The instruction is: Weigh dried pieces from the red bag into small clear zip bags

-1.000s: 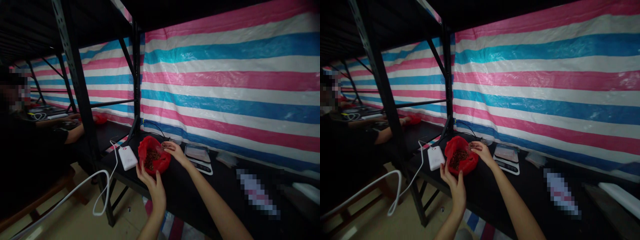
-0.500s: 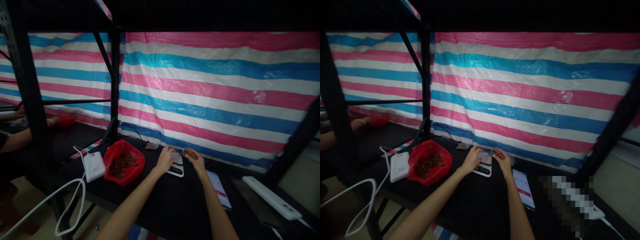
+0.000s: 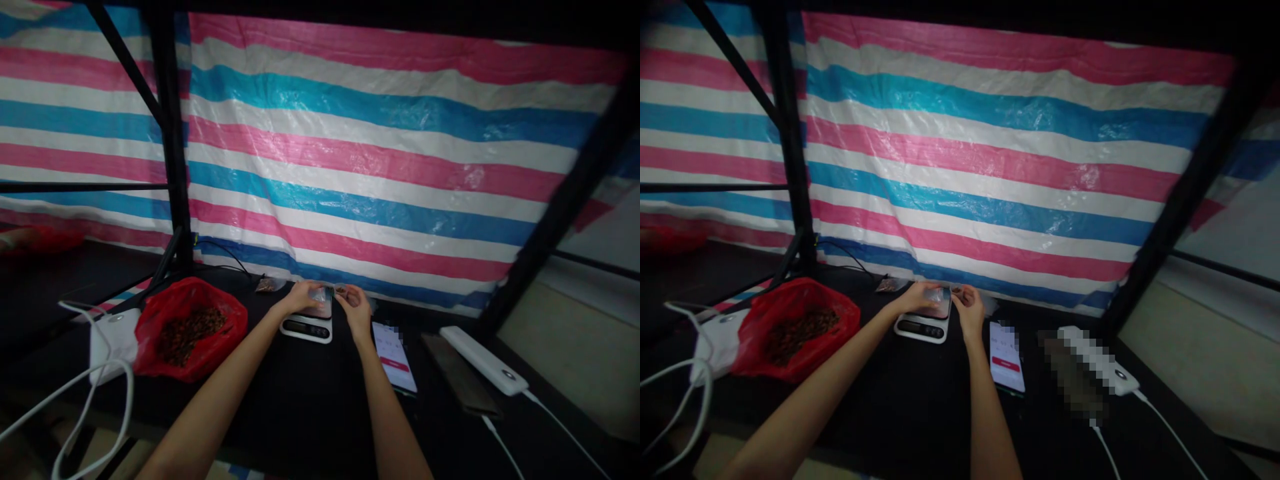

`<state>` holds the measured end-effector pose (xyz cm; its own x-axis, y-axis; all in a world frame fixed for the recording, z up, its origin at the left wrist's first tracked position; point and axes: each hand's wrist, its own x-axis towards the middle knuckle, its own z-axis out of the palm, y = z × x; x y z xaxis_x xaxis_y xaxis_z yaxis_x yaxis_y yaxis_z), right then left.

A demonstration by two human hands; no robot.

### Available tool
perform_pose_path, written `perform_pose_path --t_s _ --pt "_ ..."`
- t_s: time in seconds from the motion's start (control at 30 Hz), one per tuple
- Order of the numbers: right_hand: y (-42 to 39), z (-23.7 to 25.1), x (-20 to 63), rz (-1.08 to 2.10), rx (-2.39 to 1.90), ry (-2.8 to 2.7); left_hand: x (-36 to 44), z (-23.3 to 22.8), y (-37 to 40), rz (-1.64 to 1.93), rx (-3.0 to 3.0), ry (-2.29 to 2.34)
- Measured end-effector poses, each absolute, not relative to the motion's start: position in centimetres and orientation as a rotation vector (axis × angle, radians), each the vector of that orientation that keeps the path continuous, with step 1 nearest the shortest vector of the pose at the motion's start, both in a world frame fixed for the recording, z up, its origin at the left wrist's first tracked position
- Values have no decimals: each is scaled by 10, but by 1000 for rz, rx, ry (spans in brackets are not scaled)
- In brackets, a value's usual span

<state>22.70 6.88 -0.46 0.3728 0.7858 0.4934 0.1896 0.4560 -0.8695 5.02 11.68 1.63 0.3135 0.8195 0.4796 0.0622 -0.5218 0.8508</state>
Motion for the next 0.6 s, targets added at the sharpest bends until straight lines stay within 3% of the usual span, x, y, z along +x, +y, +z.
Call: perform_pose_path --t_s 0.23,0.6 --pt "54 14 207 591 -987 -1208 35 17 87 1137 1689 624" --pt "43 21 201 270 -951 -1510 39 21 81 1190 1551 605"
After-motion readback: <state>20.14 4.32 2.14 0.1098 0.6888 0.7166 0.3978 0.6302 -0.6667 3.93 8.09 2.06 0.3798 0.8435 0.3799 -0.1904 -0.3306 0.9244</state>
